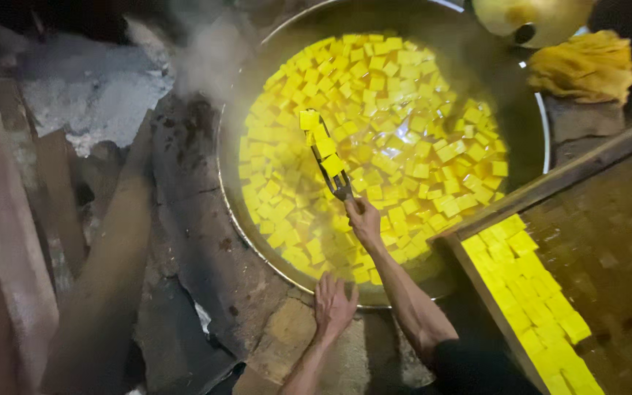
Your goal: The person uses a slotted spatula to scoop yellow cubes from a large steaming pot and places them into a wooden tray. The person repeats this action continuously, arranging the cubes in rows within the tray.
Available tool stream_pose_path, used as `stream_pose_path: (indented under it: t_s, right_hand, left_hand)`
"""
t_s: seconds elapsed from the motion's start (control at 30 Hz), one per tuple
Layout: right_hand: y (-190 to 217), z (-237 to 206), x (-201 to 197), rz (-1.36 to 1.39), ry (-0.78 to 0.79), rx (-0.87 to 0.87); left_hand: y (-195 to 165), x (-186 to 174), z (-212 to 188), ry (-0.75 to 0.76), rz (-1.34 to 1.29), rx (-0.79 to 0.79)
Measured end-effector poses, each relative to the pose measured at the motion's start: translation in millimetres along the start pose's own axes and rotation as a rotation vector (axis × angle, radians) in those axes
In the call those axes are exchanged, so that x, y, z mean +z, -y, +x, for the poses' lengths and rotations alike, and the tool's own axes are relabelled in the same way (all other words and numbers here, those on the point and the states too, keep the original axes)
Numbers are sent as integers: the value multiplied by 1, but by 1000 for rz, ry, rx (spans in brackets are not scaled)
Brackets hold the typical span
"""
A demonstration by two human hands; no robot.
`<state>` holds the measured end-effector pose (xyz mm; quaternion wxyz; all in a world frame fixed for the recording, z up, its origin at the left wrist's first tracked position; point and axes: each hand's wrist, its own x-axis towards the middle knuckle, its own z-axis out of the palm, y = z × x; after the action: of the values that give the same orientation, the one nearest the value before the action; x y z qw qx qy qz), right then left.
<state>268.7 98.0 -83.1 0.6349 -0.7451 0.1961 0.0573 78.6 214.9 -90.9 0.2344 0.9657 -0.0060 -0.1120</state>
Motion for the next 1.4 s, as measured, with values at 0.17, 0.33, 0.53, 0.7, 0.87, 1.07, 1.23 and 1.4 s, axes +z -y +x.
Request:
stream_pose_path:
  t_s: [0.17,0.33,0.53,0.7,0.87,1.07,1.23,1.4]
  right_hand:
    - [24,-39,-68,168,-16,-73]
    - [30,-106,-206,60,-126,-109]
    - [-26,-250,-419,-147,-273,-83]
    - [-85,-392,-558,-400,-479,36]
    - [-127,-482,-642,-591,-494,11]
    - [-146,-529,-680,-740,-422,215]
    - [-134,-529,-678,-944,-367,37]
    - [-108,-540,-661,-1292,-462,-8]
  left_hand:
    - [-11,-3,-8,-32,27,13]
    - [-26,1,-20,-65,52,-90]
    - [-39,13,-58,-192,-35,49]
    - [-81,24,-73,-394,-117,326]
    - [-156,26,-74,-370,-221,397]
    - [-234,31,-87,-351,-298,516]
    - [-282,42,-110,-308,-362,613]
    - [-327,73,-148,-139,-459,659]
